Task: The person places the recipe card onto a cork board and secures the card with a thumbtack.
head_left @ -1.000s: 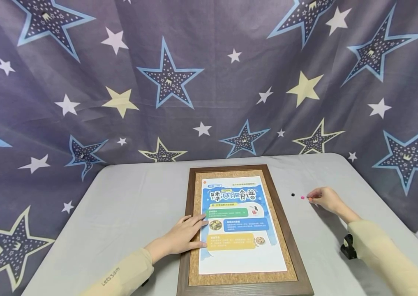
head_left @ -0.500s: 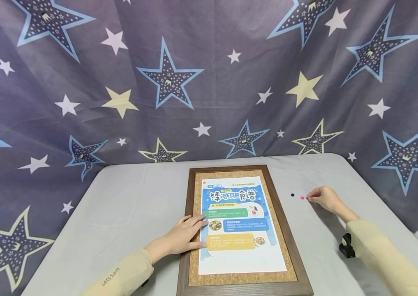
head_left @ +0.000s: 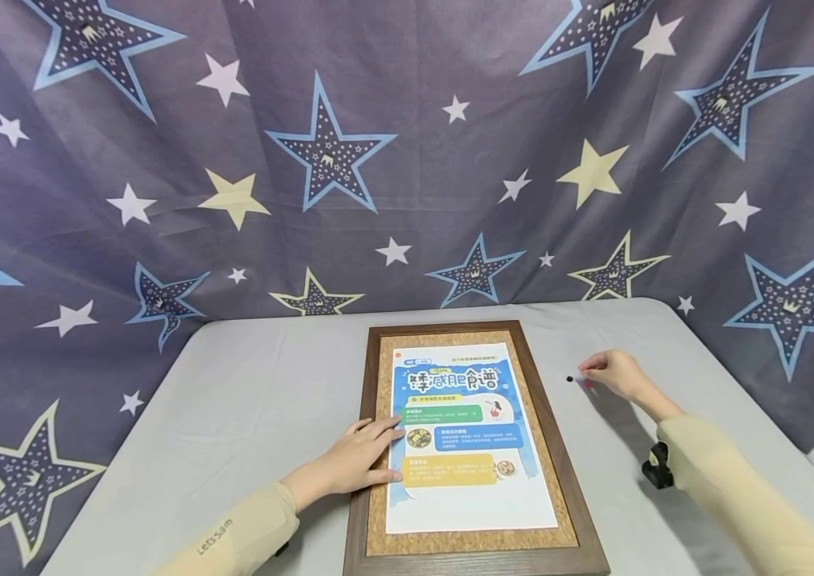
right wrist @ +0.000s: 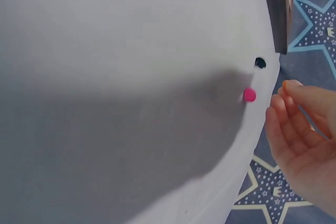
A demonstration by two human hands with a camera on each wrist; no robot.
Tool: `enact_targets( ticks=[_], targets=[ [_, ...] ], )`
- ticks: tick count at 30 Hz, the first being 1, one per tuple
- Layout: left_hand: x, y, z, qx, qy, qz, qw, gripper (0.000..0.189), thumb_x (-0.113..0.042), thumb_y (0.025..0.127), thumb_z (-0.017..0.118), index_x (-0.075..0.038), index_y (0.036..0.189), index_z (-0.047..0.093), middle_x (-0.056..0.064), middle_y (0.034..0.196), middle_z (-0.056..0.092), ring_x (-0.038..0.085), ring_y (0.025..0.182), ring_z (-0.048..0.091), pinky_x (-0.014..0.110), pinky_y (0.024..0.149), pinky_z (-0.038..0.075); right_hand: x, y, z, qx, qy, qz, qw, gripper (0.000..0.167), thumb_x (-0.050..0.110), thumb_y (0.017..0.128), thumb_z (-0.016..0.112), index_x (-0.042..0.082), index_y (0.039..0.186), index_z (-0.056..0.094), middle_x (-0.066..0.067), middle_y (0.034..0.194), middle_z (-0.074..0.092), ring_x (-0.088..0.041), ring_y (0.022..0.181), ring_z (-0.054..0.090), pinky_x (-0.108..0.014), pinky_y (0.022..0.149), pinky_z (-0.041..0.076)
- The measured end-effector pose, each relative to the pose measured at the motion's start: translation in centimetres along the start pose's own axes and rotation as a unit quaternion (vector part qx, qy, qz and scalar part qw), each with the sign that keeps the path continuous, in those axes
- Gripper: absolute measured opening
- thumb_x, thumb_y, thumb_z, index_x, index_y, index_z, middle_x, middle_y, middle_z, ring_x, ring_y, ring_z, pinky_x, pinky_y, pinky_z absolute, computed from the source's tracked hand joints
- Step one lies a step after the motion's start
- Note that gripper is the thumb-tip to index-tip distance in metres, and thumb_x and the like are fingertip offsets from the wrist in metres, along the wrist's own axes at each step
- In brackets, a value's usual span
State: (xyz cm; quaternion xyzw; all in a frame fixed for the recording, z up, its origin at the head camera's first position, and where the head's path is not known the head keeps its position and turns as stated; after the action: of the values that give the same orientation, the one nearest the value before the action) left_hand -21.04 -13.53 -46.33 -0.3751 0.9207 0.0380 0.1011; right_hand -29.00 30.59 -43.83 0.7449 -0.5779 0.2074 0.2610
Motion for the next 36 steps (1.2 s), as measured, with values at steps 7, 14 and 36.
enact_targets(
  ticks=[7, 14, 36],
  targets=[
    [0.0, 0.1, -0.1, 0.005, 0.002, -0.003, 1.0, 0.068, -0.054, 0.085, 0.045, -0.008, 0.134, 0.038, 0.012, 0.142, 0.027, 0.023, 0.13, 0.026, 0.047, 0.103, 0.019, 1.0, 0.8, 0.8, 0.008, 0.019, -0.005, 0.9998, 0.014, 0.0, 0.081, 0.059, -0.011, 0.088, 0.065, -0.018, 0.076, 0.066, -0.018, 0.053, 0.055, -0.022, 0.048, 0.041],
    [0.0, 0.0, 0.0, 0.009, 0.003, -0.003, 1.0, 0.067, -0.054, 0.085, 0.045, -0.009, 0.134, 0.037, 0.012, 0.142, 0.027, 0.023, 0.13, 0.025, 0.047, 0.104, 0.019, 1.9, 1.6, 1.6, 0.009, 0.023, 0.0, 0.9997, 0.015, 0.003, 0.081, 0.059, -0.008, 0.088, 0.066, -0.017, 0.077, 0.066, -0.016, 0.055, 0.054, -0.024, 0.047, 0.042],
    [-0.1, 0.0, -0.1, 0.006, 0.0, -0.003, 1.0, 0.067, -0.054, 0.085, 0.045, -0.008, 0.133, 0.038, 0.012, 0.142, 0.027, 0.023, 0.129, 0.026, 0.048, 0.103, 0.019, 4.5, 4.4, 4.3, 0.01, 0.048, -0.008, 0.9988, 0.014, 0.002, 0.081, 0.06, -0.009, 0.086, 0.067, -0.018, 0.078, 0.066, -0.018, 0.063, 0.059, -0.022, 0.055, 0.045]
  ],
)
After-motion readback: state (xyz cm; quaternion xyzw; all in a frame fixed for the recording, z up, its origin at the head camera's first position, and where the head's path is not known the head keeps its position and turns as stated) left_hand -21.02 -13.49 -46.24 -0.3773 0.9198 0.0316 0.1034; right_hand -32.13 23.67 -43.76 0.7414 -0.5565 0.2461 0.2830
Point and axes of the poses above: each hand's wrist, its own y-axis towards the middle knuckle, its own z-axis out of the palm, x = y × z, the point moved 1 cm from there along y, towards the middle knuckle
